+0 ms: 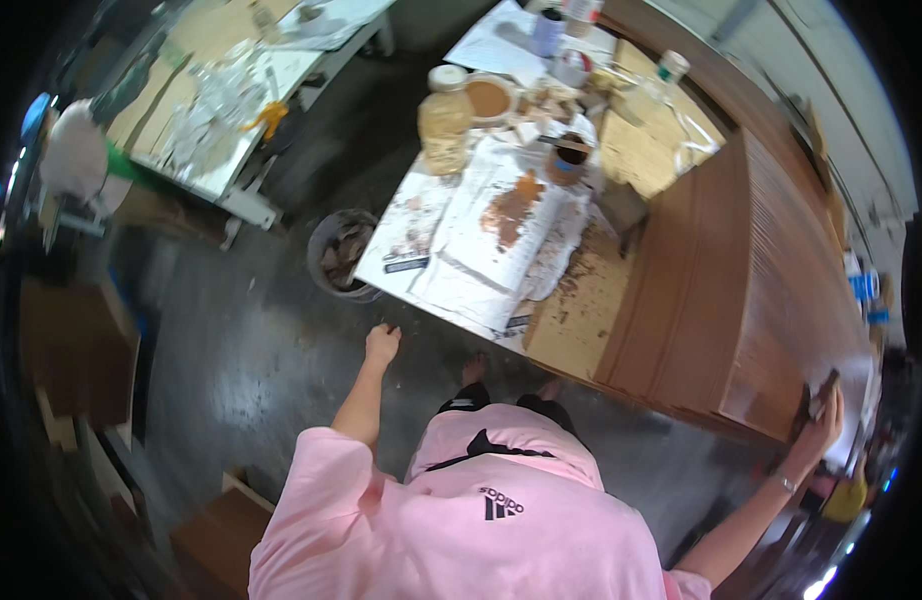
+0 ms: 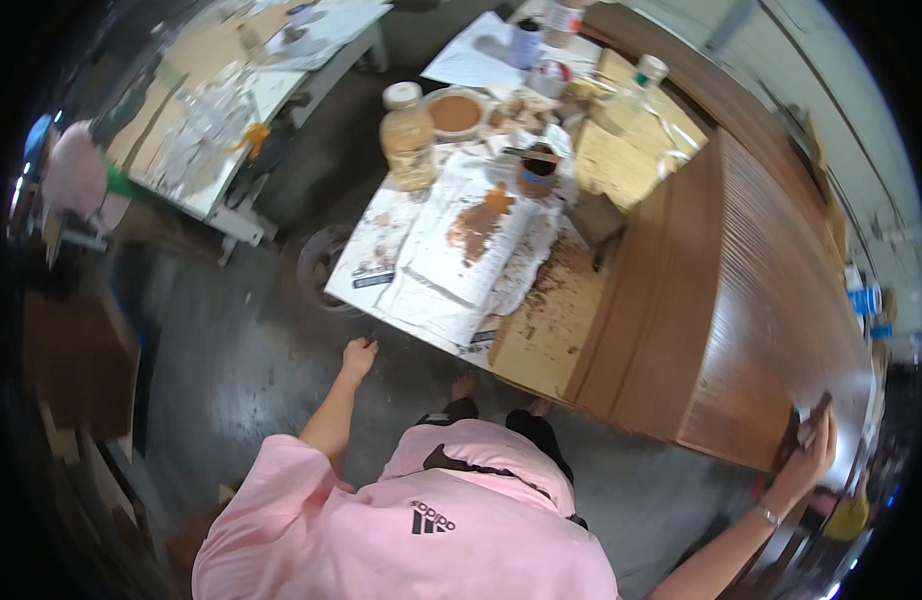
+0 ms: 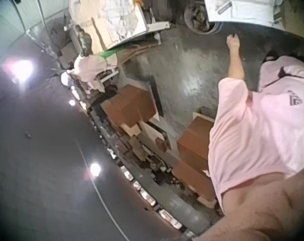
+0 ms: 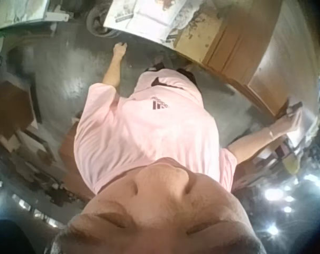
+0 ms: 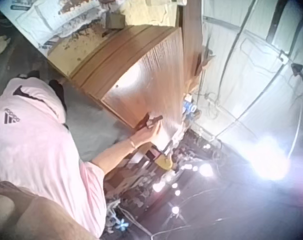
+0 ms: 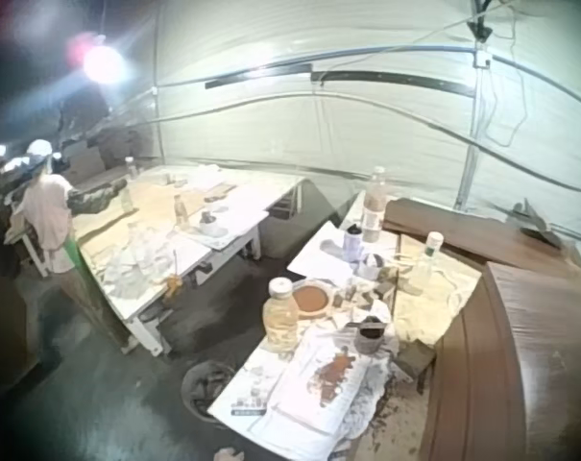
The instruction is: The person sands the surface and edges of a wooden panel, wipes it with a cloth, applies a liquid from a bottle, and polishes the wood with a fresh cloth.
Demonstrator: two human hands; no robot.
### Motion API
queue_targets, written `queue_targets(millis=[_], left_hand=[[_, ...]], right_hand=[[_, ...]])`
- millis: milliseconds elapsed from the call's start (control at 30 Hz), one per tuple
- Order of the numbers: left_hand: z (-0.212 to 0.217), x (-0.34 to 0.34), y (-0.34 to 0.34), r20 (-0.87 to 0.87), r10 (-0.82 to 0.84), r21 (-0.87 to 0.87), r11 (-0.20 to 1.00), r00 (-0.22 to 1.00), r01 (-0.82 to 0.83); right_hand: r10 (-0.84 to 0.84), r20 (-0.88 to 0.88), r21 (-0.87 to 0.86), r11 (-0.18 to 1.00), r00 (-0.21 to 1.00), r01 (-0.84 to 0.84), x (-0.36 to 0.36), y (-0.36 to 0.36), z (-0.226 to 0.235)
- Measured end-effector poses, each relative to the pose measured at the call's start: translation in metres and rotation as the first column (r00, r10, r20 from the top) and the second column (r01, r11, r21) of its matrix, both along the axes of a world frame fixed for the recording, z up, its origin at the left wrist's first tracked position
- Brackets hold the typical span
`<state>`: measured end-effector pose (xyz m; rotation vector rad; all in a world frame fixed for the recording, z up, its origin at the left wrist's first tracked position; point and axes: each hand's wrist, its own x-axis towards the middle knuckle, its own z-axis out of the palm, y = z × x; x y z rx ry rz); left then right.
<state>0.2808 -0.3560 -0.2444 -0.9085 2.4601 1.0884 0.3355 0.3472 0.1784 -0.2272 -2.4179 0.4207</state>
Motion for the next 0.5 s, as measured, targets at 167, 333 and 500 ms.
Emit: queue_targets(millis=[167, 333, 500], left_hand=[[-0.026, -0.002, 0.05, -0.002, -0.431, 0.168, 0.889, 0.902, 0.425], [-0.019, 0.006, 0.103, -0.024, -0.688, 0.178, 0.711, 0.726, 0.68], [0.012, 0.013, 0.175, -0.053, -0.782, 0.038, 0.62, 0.621, 0.784]], right_hand=[[-0.133, -0.122, -0.739, 0.674, 0.983, -0.001, -0.01, -0.046, 0.015], [-0.055, -0.057, -0.645, 0.764, 0.997, 0.006, -0.025, -0.066, 0.033], [0.11, -0.151, -0.667, 0.722, 0.982, -0.183, -0.024, -0.059, 0.037]])
